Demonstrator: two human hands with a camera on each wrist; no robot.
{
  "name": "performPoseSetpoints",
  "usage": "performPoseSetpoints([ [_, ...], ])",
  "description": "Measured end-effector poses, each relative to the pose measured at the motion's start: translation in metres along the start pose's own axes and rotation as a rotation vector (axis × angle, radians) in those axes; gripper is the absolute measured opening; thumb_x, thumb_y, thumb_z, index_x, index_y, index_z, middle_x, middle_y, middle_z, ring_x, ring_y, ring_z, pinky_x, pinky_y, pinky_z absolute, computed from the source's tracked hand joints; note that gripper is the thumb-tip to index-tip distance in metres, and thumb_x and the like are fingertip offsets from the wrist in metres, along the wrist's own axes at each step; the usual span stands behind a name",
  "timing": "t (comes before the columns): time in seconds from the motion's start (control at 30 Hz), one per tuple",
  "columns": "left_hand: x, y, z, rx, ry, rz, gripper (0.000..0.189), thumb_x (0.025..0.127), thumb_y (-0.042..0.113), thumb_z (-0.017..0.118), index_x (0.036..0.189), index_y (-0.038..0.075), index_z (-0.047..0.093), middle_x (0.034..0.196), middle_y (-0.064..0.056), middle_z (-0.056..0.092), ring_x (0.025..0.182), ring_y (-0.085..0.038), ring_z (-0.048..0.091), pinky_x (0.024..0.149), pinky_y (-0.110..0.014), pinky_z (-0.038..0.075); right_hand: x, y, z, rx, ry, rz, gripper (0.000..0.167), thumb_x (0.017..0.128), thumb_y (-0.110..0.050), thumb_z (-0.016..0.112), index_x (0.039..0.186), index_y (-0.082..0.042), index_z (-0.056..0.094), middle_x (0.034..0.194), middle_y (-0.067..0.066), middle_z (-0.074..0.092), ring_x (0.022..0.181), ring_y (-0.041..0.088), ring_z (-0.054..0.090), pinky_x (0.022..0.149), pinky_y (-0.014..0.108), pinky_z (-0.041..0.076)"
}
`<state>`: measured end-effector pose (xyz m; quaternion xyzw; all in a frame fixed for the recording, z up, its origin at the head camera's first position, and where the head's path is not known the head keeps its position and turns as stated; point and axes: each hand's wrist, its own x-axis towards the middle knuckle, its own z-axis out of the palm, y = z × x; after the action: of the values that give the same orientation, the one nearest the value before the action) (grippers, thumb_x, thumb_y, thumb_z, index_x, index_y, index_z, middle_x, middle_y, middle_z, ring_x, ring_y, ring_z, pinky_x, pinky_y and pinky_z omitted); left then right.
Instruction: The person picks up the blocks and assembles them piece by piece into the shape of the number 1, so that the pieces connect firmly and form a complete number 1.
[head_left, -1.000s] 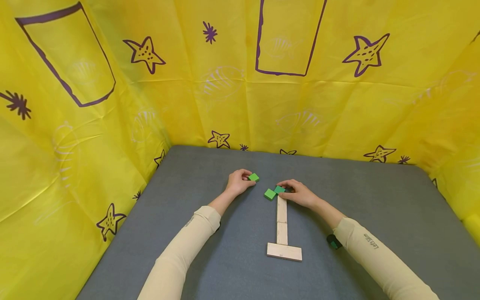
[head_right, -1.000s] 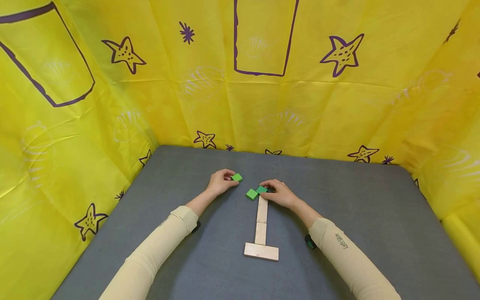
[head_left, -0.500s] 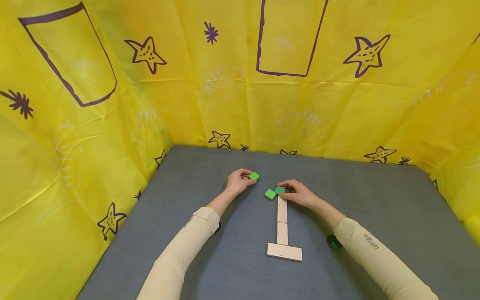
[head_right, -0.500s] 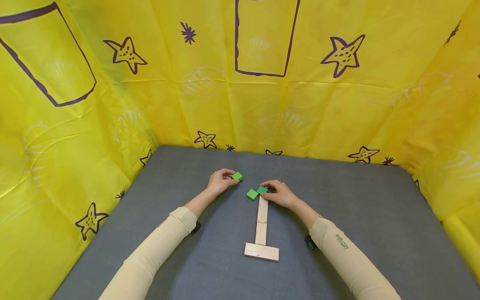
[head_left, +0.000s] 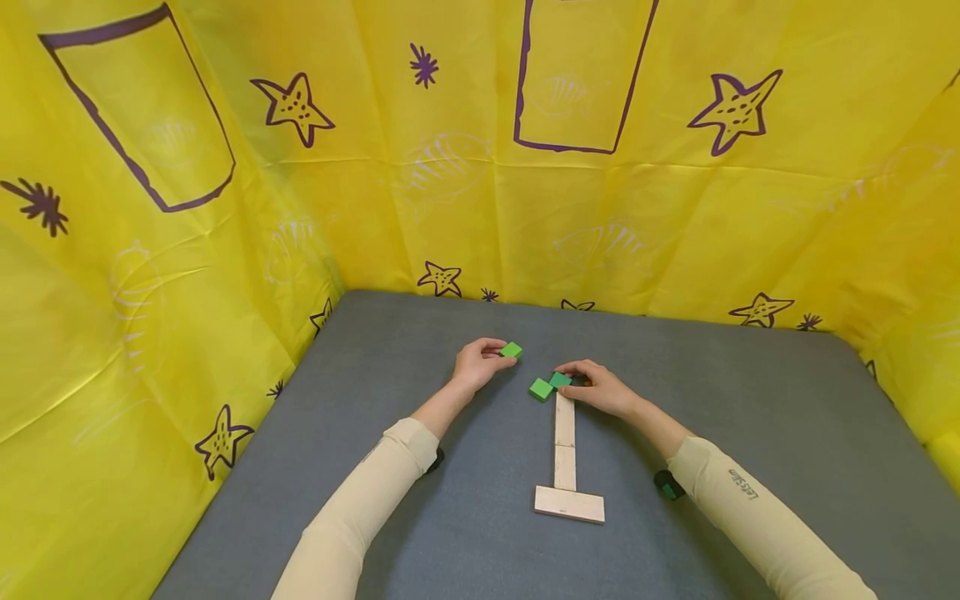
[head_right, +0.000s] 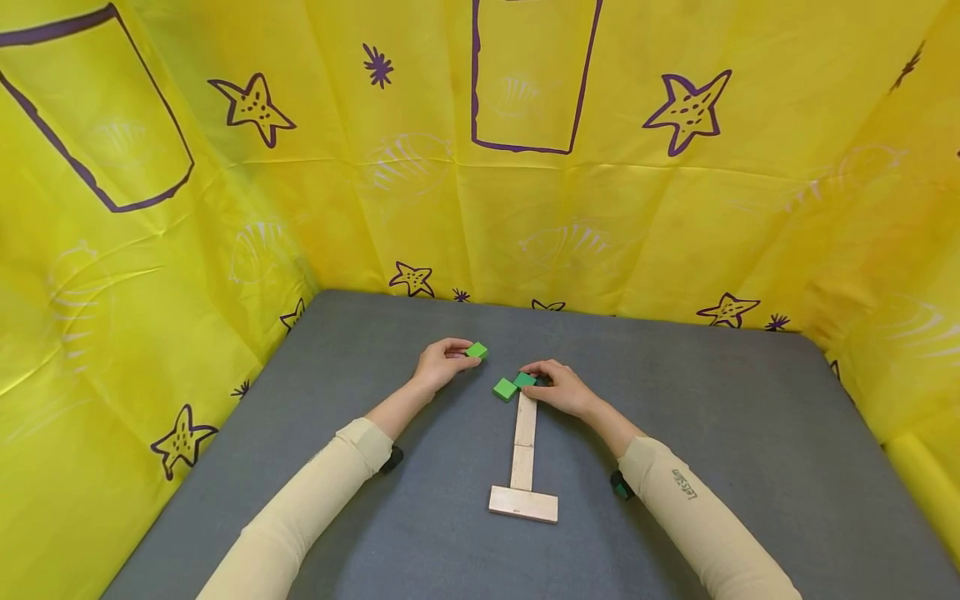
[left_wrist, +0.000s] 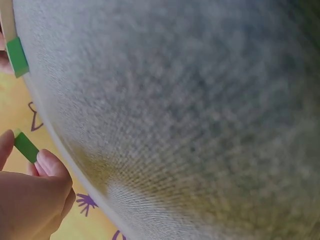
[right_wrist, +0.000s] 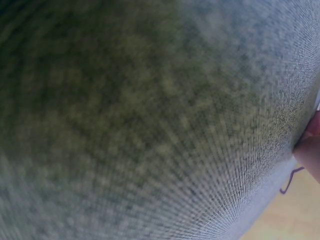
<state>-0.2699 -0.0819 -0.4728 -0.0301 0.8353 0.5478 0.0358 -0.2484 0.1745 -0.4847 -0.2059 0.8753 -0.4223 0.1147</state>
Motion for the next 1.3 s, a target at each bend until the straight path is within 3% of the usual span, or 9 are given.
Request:
performPoseSetpoints([
  [0.77, -0.019, -0.001, 0.002, -0.075, -0.033, 0.012, 0.039, 0.080, 0.020, 0.081, 0.115, 0.007, 0.068, 0.104, -0.006, 0.067, 0.095, -0.019, 0.062, 0.079, -0.030, 0.051, 0.001, 0.000, 0.001, 0.000, 0.007, -0.005, 0.040, 0.093, -0.022, 0.066, 0.129, -0.006, 0.060, 0.116, 0.012, 0.056, 0.106, 0.028, 0.048, 0.089, 0.041, 0.039],
  [1.3, -0.038, 0.001, 0.005, 0.025, -0.036, 0.022, 0.038, 0.078, 0.020, 0.083, 0.111, 0.007, 0.070, 0.097, -0.005, 0.067, 0.090, -0.018, 0.062, 0.075, -0.029, 0.050, 0.000, 0.001, 0.001, -0.003, 0.013, 0.000, 0.041, 0.093, -0.023, 0.066, 0.129, -0.006, 0.060, 0.116, 0.013, 0.056, 0.106, 0.029, 0.047, 0.089, 0.041, 0.039],
])
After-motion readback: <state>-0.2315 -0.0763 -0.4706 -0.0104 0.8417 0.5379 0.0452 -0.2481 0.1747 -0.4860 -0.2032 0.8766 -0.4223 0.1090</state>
